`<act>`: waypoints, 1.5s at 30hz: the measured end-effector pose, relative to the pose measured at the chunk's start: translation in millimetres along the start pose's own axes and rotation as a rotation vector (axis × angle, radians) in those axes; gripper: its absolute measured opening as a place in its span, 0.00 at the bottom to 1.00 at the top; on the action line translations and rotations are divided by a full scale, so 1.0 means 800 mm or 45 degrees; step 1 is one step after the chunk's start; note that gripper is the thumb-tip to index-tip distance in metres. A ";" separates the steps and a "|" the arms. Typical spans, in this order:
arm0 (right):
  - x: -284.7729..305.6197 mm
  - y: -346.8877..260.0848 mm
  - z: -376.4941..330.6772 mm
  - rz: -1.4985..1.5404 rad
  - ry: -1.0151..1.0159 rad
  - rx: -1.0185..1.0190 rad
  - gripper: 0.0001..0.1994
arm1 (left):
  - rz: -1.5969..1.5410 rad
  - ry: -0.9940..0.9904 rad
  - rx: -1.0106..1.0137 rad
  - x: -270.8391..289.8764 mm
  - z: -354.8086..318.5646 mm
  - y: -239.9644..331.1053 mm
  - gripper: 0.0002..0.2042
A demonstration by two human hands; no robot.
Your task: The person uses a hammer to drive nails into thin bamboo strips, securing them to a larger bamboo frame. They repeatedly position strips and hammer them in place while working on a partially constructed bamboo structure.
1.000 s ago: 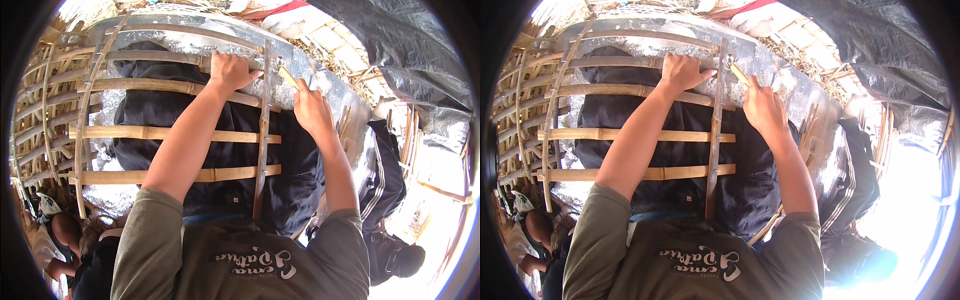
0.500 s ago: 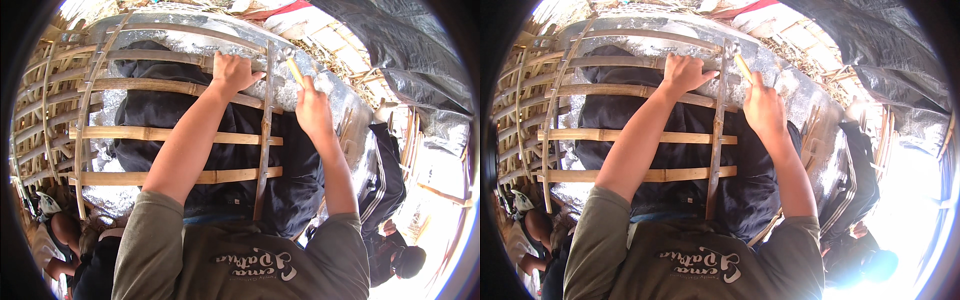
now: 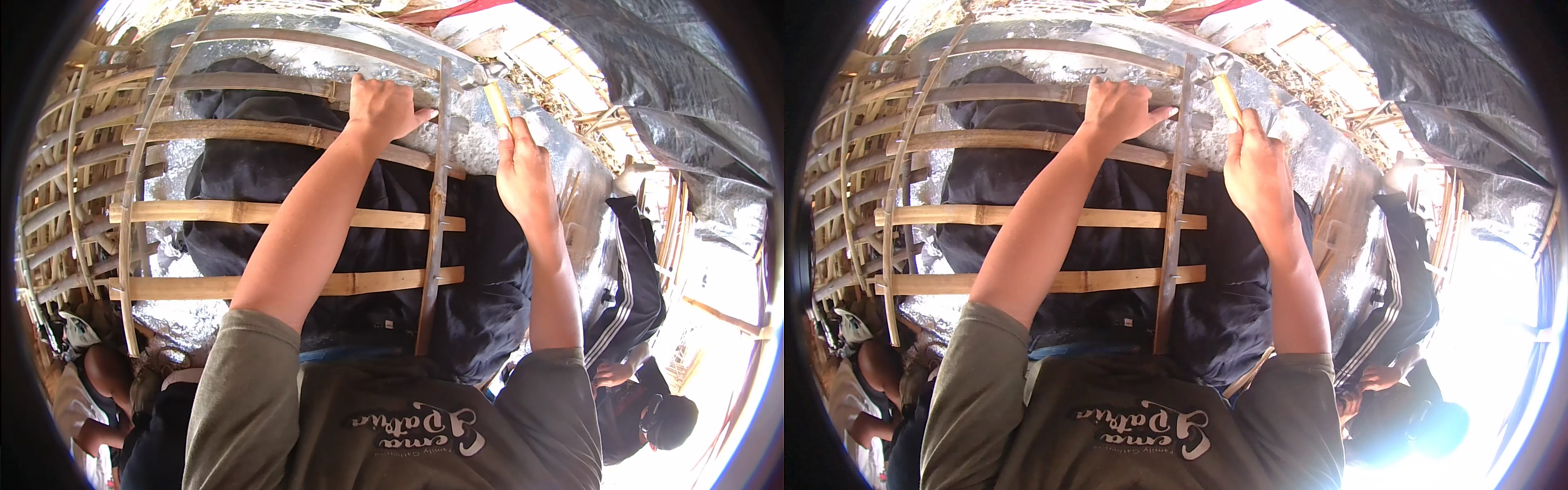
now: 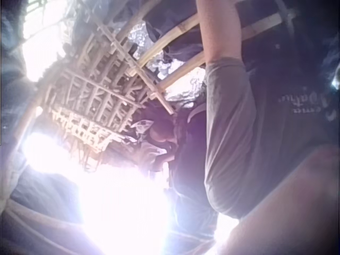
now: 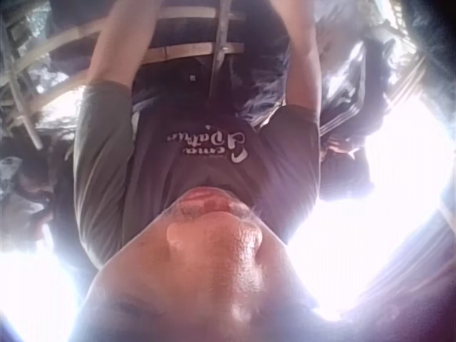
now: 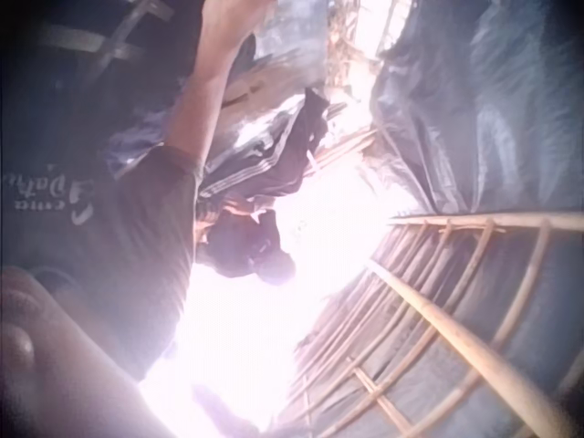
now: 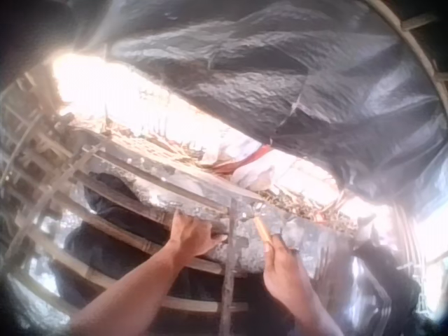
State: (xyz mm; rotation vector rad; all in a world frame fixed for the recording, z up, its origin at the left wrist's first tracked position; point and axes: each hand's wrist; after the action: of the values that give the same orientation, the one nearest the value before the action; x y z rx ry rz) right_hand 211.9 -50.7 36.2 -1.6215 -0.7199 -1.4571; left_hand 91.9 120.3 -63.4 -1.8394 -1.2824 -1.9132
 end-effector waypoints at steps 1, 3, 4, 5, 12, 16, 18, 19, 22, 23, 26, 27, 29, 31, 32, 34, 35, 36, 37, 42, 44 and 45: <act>-0.004 0.002 0.001 -0.011 -0.005 -0.001 0.06 | -0.015 -0.008 -0.005 0.001 0.000 0.002 0.29; -0.026 0.012 -0.001 -0.168 -0.118 -0.009 0.07 | -0.049 -0.028 -0.015 0.003 0.001 0.004 0.28; -0.035 0.018 -0.001 -0.250 -0.172 -0.013 0.08 | -0.051 0.018 -0.031 -0.002 0.001 0.002 0.29; -0.040 0.021 -0.001 -0.301 -0.143 -0.008 0.09 | -0.053 0.065 -0.047 -0.008 0.000 0.000 0.29; -0.020 0.003 -0.009 -0.088 -0.078 -0.159 0.08 | -0.072 0.062 -0.058 -0.002 -0.002 0.000 0.30; -0.028 0.019 0.006 -0.247 -0.194 0.075 0.08 | 0.005 0.141 -0.059 -0.012 -0.002 -0.005 0.30; -0.012 0.005 -0.002 -0.130 -0.068 -0.007 0.09 | -0.040 0.139 -0.089 -0.012 -0.003 -0.007 0.30; -0.008 -0.001 -0.006 -0.071 0.030 -0.006 0.09 | -0.047 0.113 -0.080 -0.010 0.001 -0.006 0.30; -0.034 0.009 -0.013 -0.286 -0.128 -0.105 0.08 | -0.051 0.083 -0.057 -0.006 0.000 0.001 0.29; -0.052 0.028 -0.010 -0.358 -0.117 -0.074 0.08 | -0.052 0.036 -0.031 -0.003 0.003 0.006 0.28; -0.031 0.021 -0.006 -0.231 -0.150 -0.076 0.08 | 0.022 0.024 0.007 0.003 0.002 -0.003 0.28; -0.015 0.010 -0.017 -0.141 -0.063 -0.098 0.08 | 0.014 -0.026 0.010 0.007 0.001 0.004 0.28; -0.018 -0.003 -0.028 -0.057 0.045 -0.156 0.07 | -0.021 0.076 -0.063 -0.006 -0.001 -0.003 0.31; -0.028 -0.002 -0.030 -0.224 -0.037 -0.181 0.07 | -0.023 0.122 -0.086 -0.014 0.002 -0.003 0.31; -0.057 0.024 -0.031 -0.388 -0.143 -0.013 0.07 | -0.025 0.147 -0.096 -0.016 0.004 -0.002 0.30; -0.048 0.011 -0.019 -0.322 -0.108 0.019 0.07 | -0.032 0.157 -0.091 -0.013 0.003 -0.006 0.31; -0.034 0.006 -0.020 -0.210 -0.132 -0.078 0.08 | -0.028 0.149 -0.090 -0.012 0.003 -0.005 0.31; -0.014 -0.007 -0.027 -0.102 -0.174 -0.179 0.09 | -0.033 0.124 -0.084 -0.014 -0.002 -0.004 0.31; -0.013 -0.015 -0.028 -0.076 0.012 -0.178 0.09 | -0.055 0.117 -0.081 -0.010 0.003 -0.005 0.32; -0.070 0.020 -0.032 -0.246 -0.048 -0.110 0.09 | -0.058 0.132 -0.073 -0.022 0.001 -0.005 0.30; -0.026 -0.006 -0.029 -0.021 -0.104 -0.249 0.11 | -0.007 0.072 -0.049 -0.013 0.000 -0.005 0.31; -0.018 -0.015 -0.031 0.013 0.081 -0.248 0.12 | -0.029 -0.075 0.018 0.006 0.002 0.006 0.30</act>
State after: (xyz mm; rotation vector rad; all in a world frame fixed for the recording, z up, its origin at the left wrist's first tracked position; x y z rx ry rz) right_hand 186.7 -64.4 24.4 -1.7126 -0.5469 -1.6051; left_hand 95.3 120.9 -57.2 -1.8953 -1.3367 -1.8693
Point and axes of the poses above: each hand's wrist, its own z-axis towards the middle knuckle, its own x-axis out of the back of the hand, y = z × x, and after that the axes turned 13 degrees about -z, right-handed
